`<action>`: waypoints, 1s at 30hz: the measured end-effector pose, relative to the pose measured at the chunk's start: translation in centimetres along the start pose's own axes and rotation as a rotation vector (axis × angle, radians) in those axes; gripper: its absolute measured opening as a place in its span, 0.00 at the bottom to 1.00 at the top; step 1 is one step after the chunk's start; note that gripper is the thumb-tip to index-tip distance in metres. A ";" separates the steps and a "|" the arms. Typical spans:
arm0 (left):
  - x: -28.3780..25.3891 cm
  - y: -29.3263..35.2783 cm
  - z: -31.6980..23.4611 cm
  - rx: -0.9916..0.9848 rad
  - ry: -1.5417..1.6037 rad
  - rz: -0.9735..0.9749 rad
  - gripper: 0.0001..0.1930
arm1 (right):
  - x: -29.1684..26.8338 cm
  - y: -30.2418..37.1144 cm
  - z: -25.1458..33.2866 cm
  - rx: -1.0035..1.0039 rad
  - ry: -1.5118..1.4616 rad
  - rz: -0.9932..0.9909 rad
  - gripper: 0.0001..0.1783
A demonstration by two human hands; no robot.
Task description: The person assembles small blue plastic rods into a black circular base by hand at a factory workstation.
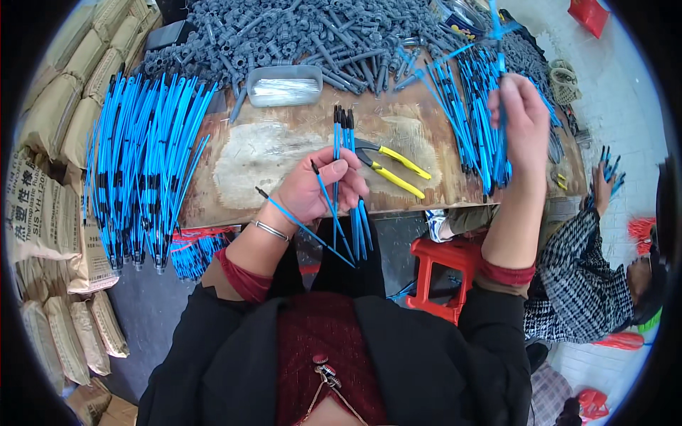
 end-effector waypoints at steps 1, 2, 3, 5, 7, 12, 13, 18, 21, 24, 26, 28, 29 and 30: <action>-0.2 -0.1 0.0 0.006 0.013 -0.027 0.10 | -0.1 1.3 1.0 -0.008 -0.174 -0.027 0.08; -0.2 -0.3 -0.1 0.010 0.011 -0.030 0.10 | 0.3 2.4 1.2 0.038 -0.247 0.044 0.08; 0.1 -0.7 -0.1 0.027 0.026 -0.035 0.11 | 0.5 3.7 1.7 0.082 -0.309 0.109 0.08; 0.2 -0.6 -0.5 0.082 0.044 -0.082 0.12 | 4.7 7.4 2.6 0.168 -0.280 0.410 0.07; 0.3 -0.2 -0.6 0.137 0.023 -0.042 0.13 | 8.3 10.0 2.2 -0.228 0.257 0.549 0.05; 0.7 1.3 -1.6 0.165 -0.151 -0.132 0.22 | 10.9 12.6 2.0 -0.028 0.106 0.472 0.07; 0.9 0.7 -0.9 0.195 -0.198 0.009 0.21 | 9.2 12.9 0.3 -0.075 0.121 0.445 0.07; 2.8 1.1 -0.9 0.076 0.247 0.153 0.14 | 6.7 12.6 -2.6 -0.252 -0.161 0.605 0.14; 0.8 -0.4 0.8 -0.094 0.311 0.131 0.12 | 9.9 13.2 0.4 -0.287 0.022 0.553 0.14; 0.6 -0.9 0.0 0.178 0.279 0.082 0.13 | 10.3 13.4 0.7 -0.248 0.156 0.458 0.14; 1.2 -0.5 -0.7 0.168 0.262 0.063 0.13 | 10.1 13.3 0.4 -0.137 0.216 0.339 0.14; 1.9 0.2 -1.3 0.135 0.233 0.017 0.14 | 11.6 13.9 1.1 -0.110 0.136 0.341 0.14; 1.8 0.2 -1.2 0.136 0.222 0.018 0.14 | 12.9 14.3 1.9 -0.087 0.054 0.356 0.14; 1.9 -0.1 -0.9 0.227 0.177 0.033 0.14 | 13.7 14.3 2.4 -0.063 -0.029 0.371 0.14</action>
Point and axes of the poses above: each hand's wrist, its own y-axis away from the middle knuckle, its own x-axis out of the palm, z = x × y, the point moved 4 cm from there along -y, towards the middle knuckle
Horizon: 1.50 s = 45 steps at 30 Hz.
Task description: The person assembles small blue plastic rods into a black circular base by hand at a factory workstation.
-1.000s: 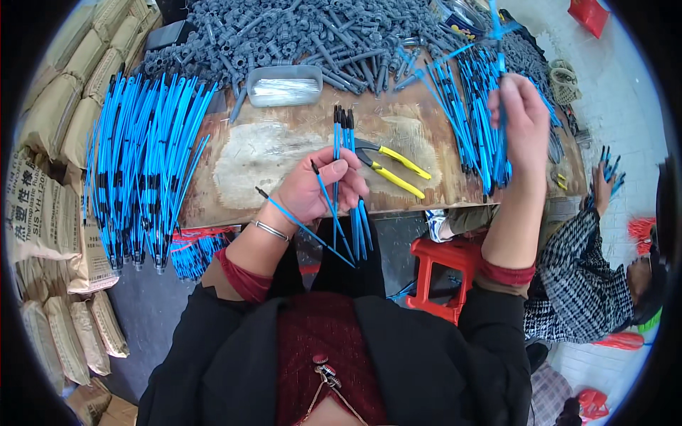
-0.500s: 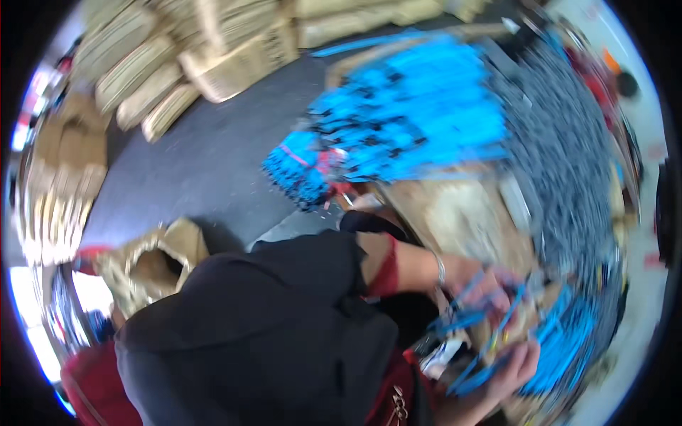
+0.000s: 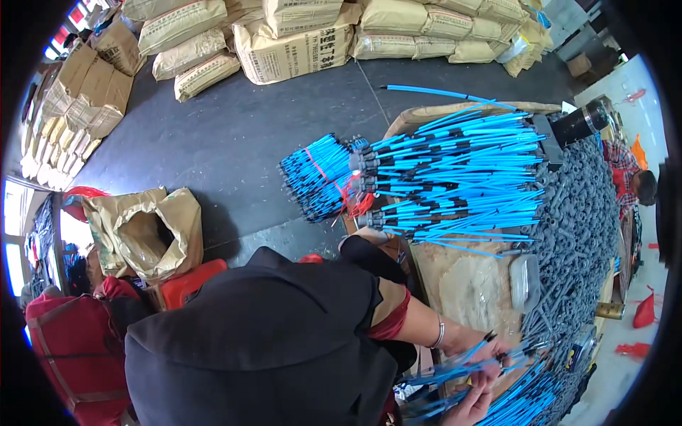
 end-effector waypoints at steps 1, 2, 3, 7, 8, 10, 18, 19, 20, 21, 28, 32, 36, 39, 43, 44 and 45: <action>0.1 -0.2 0.4 0.092 -0.040 0.031 0.15 | -0.6 -0.5 -0.3 -0.009 -0.003 -0.003 0.14; 0.2 0.1 0.1 0.184 -0.079 0.055 0.15 | -1.6 -1.1 -1.3 -0.050 0.124 0.116 0.14; 0.1 0.1 -0.1 0.187 -0.086 0.052 0.15 | -3.0 -2.1 -2.5 -0.093 0.250 0.236 0.14; 0.7 1.2 -0.5 0.089 -0.009 0.017 0.13 | -11.4 -9.4 -6.9 -0.094 0.788 -0.244 0.15; 0.5 0.9 -0.2 0.051 -0.022 0.098 0.12 | -13.9 -10.8 -10.1 -0.178 1.000 -0.401 0.15; 0.2 0.5 0.3 -0.025 -0.047 0.263 0.10 | -14.0 -11.2 -13.8 -0.136 1.156 -0.317 0.15; -0.3 0.1 0.9 -0.072 -0.060 0.238 0.07 | -15.6 -12.7 -19.9 -0.180 1.561 -0.159 0.15; -0.1 0.2 0.8 -0.090 -0.056 0.246 0.07 | -16.5 -13.5 -20.3 -0.144 1.527 -0.172 0.16; -0.1 0.2 0.7 -0.118 -0.066 0.176 0.07 | -17.6 -14.0 -20.7 -0.099 1.497 -0.192 0.16; -0.1 0.1 0.5 -0.146 -0.078 0.108 0.06 | -18.8 -14.3 -21.0 -0.053 1.469 -0.214 0.17; -0.5 0.3 -0.2 -0.107 -0.107 0.019 0.07 | -19.6 -14.9 -10.0 0.021 1.235 -0.327 0.20; 0.0 0.2 0.1 -0.081 -0.081 0.029 0.09 | -18.6 -10.2 1.6 -0.736 1.162 -0.422 0.14; -1.0 1.3 -1.0 0.031 -0.008 -0.010 0.14 | -8.5 -3.9 4.3 -0.329 0.493 0.162 0.08; -0.2 1.5 -0.7 0.019 0.060 0.015 0.16 | -3.6 -1.7 3.1 -0.224 0.902 0.360 0.09; 1.1 0.4 -0.1 0.036 -0.220 0.204 0.19 | -4.5 0.4 -1.5 -0.225 0.713 0.141 0.12; 0.7 0.1 0.2 0.066 -0.284 0.163 0.19 | -3.9 0.9 -1.5 -0.172 0.659 0.138 0.12; -1.3 -0.1 0.4 0.249 -0.496 0.118 0.18 | -2.9 0.7 -1.5 -0.111 0.611 0.119 0.12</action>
Point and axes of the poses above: each hand's wrist, its own y-axis away from the middle knuckle, its own x-axis out of the palm, z = x × y, the point moved 4 cm from there along -y, towards the middle knuckle
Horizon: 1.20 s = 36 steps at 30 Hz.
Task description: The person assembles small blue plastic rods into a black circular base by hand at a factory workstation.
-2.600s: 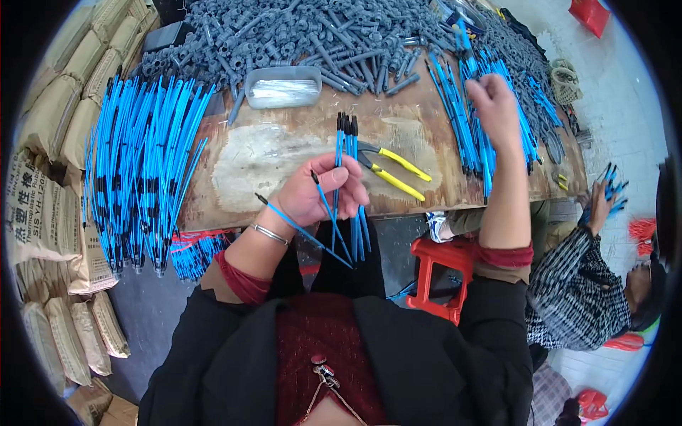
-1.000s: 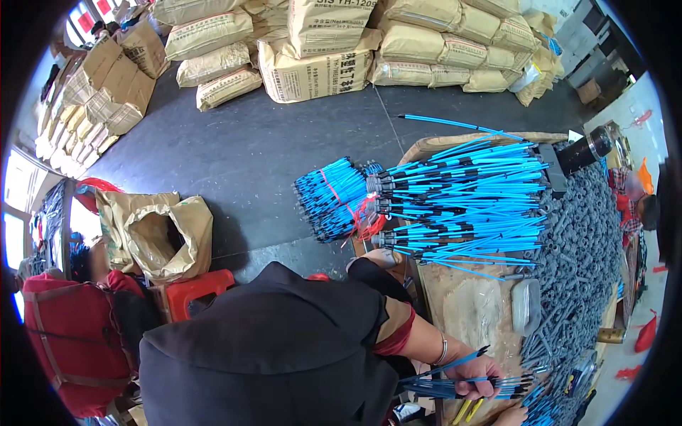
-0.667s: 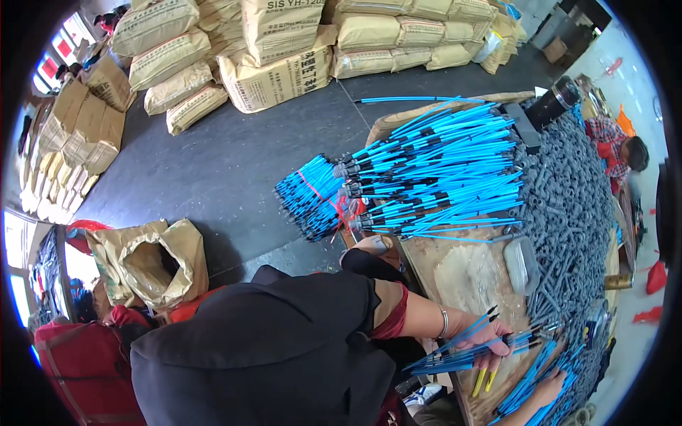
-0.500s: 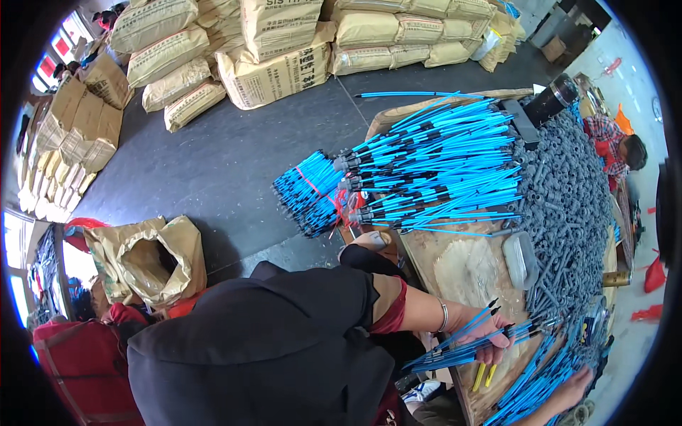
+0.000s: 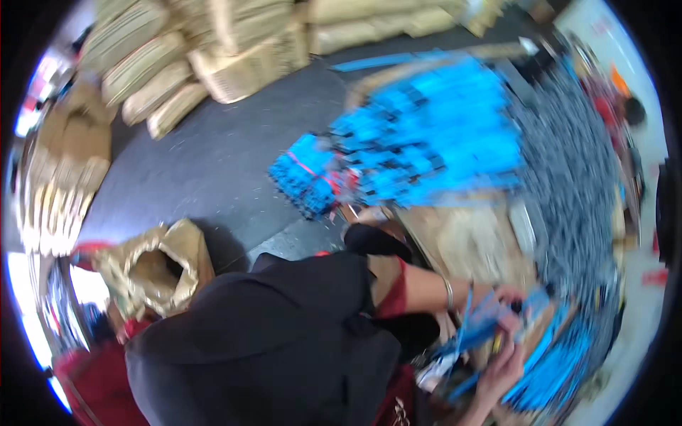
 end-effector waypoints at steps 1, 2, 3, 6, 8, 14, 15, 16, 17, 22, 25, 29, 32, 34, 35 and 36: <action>-1.2 -0.4 1.4 0.163 -0.196 -0.043 0.17 | 1.1 -0.1 1.2 0.152 -0.166 -0.020 0.12; -1.1 0.5 -0.1 -0.145 0.375 -0.012 0.14 | 2.3 -0.3 0.3 0.148 -0.265 -0.076 0.10; -1.1 0.5 -0.8 -0.161 0.298 -0.031 0.14 | 1.9 -0.4 0.6 0.034 -0.123 -0.074 0.09; -2.0 0.8 -1.0 -0.124 0.440 -0.016 0.13 | 2.3 -1.7 0.9 0.058 -0.170 0.062 0.09; -1.6 0.7 -1.6 -0.237 0.483 -0.097 0.16 | 1.3 -3.0 -0.1 -0.041 -0.309 0.221 0.09; -0.1 0.4 -0.4 -0.211 0.513 0.025 0.12 | -4.7 -8.3 -15.1 0.365 0.027 -0.288 0.12; -0.1 0.2 0.0 -0.222 0.520 0.039 0.12 | -4.9 -8.3 -19.1 0.397 0.208 -0.357 0.13; -0.3 0.3 0.2 -0.268 0.591 0.072 0.11 | -4.3 -8.5 -21.9 0.397 0.207 -0.362 0.13; -0.5 0.3 0.3 -0.314 0.662 0.105 0.10 | -3.2 -8.5 -24.7 0.456 0.274 -0.230 0.15; 0.1 0.1 -0.6 -0.331 0.506 0.037 0.10 | -0.2 -9.7 -26.4 0.540 0.296 -0.084 0.21; 0.0 0.3 -0.6 -0.287 0.437 -0.107 0.10 | -1.0 -10.1 -24.7 0.556 0.261 -0.163 0.24; -0.3 -0.3 -0.4 -0.300 0.489 -0.053 0.10 | -3.5 -9.5 -23.5 0.439 0.243 -0.413 0.23; -0.4 -0.4 -0.2 -0.318 0.504 -0.013 0.10 | -7.2 -8.4 -21.1 0.314 0.388 -0.419 0.19; -0.8 -0.2 0.0 -0.330 0.456 -0.053 0.09 | -8.8 -7.8 -17.6 0.394 0.073 -0.466 0.21; -0.9 0.0 -0.2 -0.324 0.455 -0.066 0.09 | -9.3 -7.3 -14.2 0.368 -0.178 -0.440 0.20; -0.8 -0.1 -0.4 -0.331 0.461 -0.124 0.09 | -9.4 -6.1 -10.8 0.349 -0.421 -0.413 0.19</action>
Point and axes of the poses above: each hand's wrist, its own y-axis away from the middle knuckle, its own x-axis out of the palm, z = x × y, the point moved 4 cm from there along -y, towards the middle knuckle
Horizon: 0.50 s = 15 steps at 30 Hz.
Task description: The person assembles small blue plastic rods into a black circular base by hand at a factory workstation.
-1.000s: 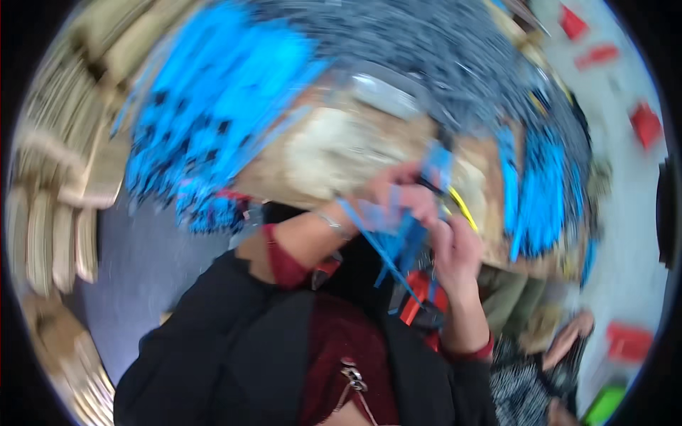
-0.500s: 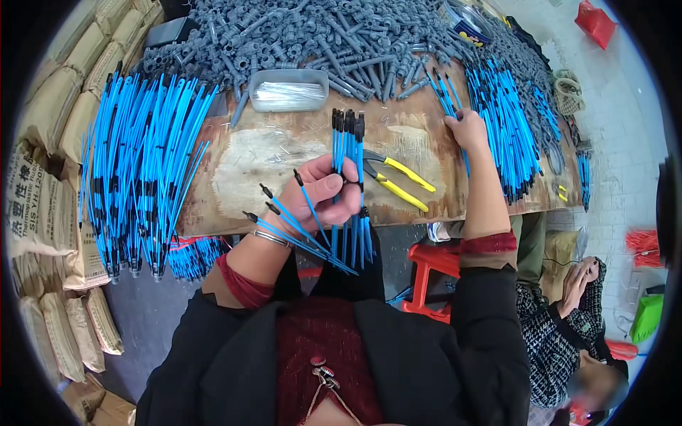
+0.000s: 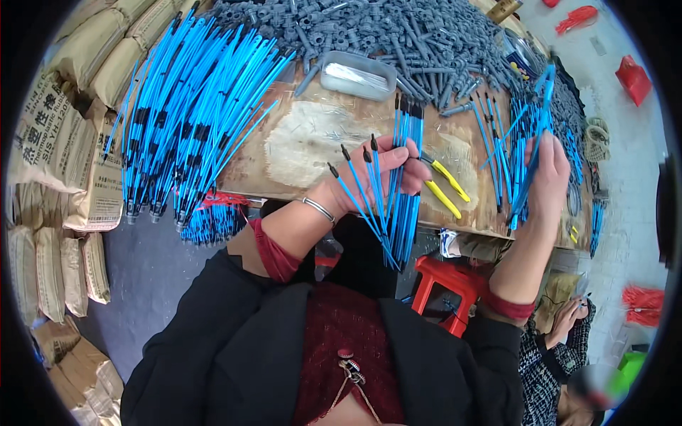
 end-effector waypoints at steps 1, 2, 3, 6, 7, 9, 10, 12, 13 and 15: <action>0.1 0.0 -0.1 0.003 0.016 -0.056 0.09 | 0.8 2.4 1.3 0.008 -0.264 0.207 0.17; 0.2 0.2 -0.2 0.007 0.029 -0.108 0.09 | 1.7 4.7 2.8 0.013 -0.529 0.409 0.15; 0.1 0.2 0.0 -0.002 0.035 -0.109 0.09 | 2.9 6.4 4.2 -0.128 -0.293 0.559 0.12; 0.2 0.3 0.1 0.016 -0.020 -0.017 0.10 | 7.0 9.2 6.2 -0.740 0.387 0.569 0.08; 0.4 0.3 0.2 0.004 -0.012 -0.013 0.10 | 7.7 10.0 5.7 -0.726 0.395 0.567 0.08; 1.6 0.1 -0.4 -0.009 0.087 -0.014 0.10 | 8.4 10.6 3.7 -0.524 0.393 0.429 0.08; 1.9 0.1 -0.7 -0.009 0.133 -0.019 0.10 | 8.5 10.8 3.1 -0.430 0.385 0.362 0.08; 1.2 0.1 -0.5 0.034 0.047 -0.050 0.12 | 8.8 11.4 3.1 -0.418 0.419 0.319 0.08; 0.8 0.1 -0.4 0.075 -0.039 -0.082 0.13 | 8.9 11.6 3.0 -0.404 0.451 0.275 0.09; 0.2 0.2 -0.5 0.112 -0.124 -0.117 0.15 | 8.8 11.8 2.7 -0.385 0.483 0.232 0.09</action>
Point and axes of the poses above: each hand's wrist, its own y-axis away from the middle knuckle, its own x-axis out of the palm, z = x × y, the point moved 4 cm from there along -y, towards the middle knuckle
